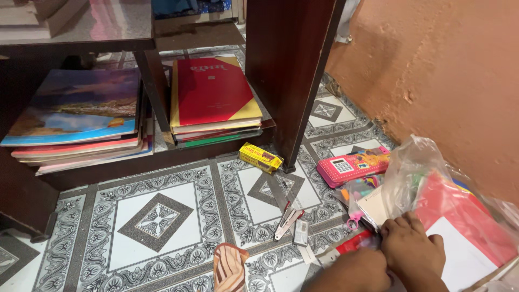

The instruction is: The person picks up and arranges various stationery items including notebooks, pencil cases, and packaged pens into a wooden shelving unit.

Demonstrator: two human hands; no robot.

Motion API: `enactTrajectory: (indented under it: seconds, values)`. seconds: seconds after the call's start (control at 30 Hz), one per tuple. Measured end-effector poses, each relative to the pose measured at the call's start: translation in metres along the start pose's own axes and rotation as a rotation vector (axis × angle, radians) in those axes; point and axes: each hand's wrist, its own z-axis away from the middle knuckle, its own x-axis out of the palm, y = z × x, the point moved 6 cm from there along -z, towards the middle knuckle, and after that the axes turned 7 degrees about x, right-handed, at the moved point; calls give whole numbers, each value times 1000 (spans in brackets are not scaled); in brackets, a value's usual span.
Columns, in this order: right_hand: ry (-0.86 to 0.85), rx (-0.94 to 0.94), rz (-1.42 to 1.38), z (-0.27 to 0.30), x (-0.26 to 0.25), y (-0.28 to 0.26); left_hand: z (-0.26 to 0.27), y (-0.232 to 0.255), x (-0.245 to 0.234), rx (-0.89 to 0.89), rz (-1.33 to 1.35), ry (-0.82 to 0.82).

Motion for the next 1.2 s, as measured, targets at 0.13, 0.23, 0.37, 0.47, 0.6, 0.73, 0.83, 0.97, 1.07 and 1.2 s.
enactTrajectory:
  seconds: [0.13, 0.23, 0.37, 0.47, 0.6, 0.73, 0.83, 0.97, 1.07, 1.2]
  values:
    - [-11, 43, -92, -1, 0, 4, 29, 6, -66, -160, 105, 128]
    - [34, 116, -272, 0, -12, 8, 49, -9, -115, -350, 210, 314]
    - [23, 127, -419, -3, -26, 9, 63, -19, -143, -396, 142, 490]
    - [2, 116, -480, 0, -28, 5, 63, -20, -141, -416, 164, 483]
    - [-71, 140, -603, -3, -29, 3, 57, -18, -133, -364, 187, 519]
    - [69, 19, -643, -12, -32, -7, 46, -22, -125, -371, 155, 521]
    - [142, -53, -616, -18, -29, -14, 33, -21, -123, -373, 148, 502]
    - [127, -97, -478, -21, -17, -22, 9, -19, -113, -333, 222, 503]
    - [100, -43, -480, -20, -12, -22, -13, -21, -97, -263, 305, 576]
    - [118, 2, -547, -19, -14, -20, -29, -39, -87, -240, 300, 703]
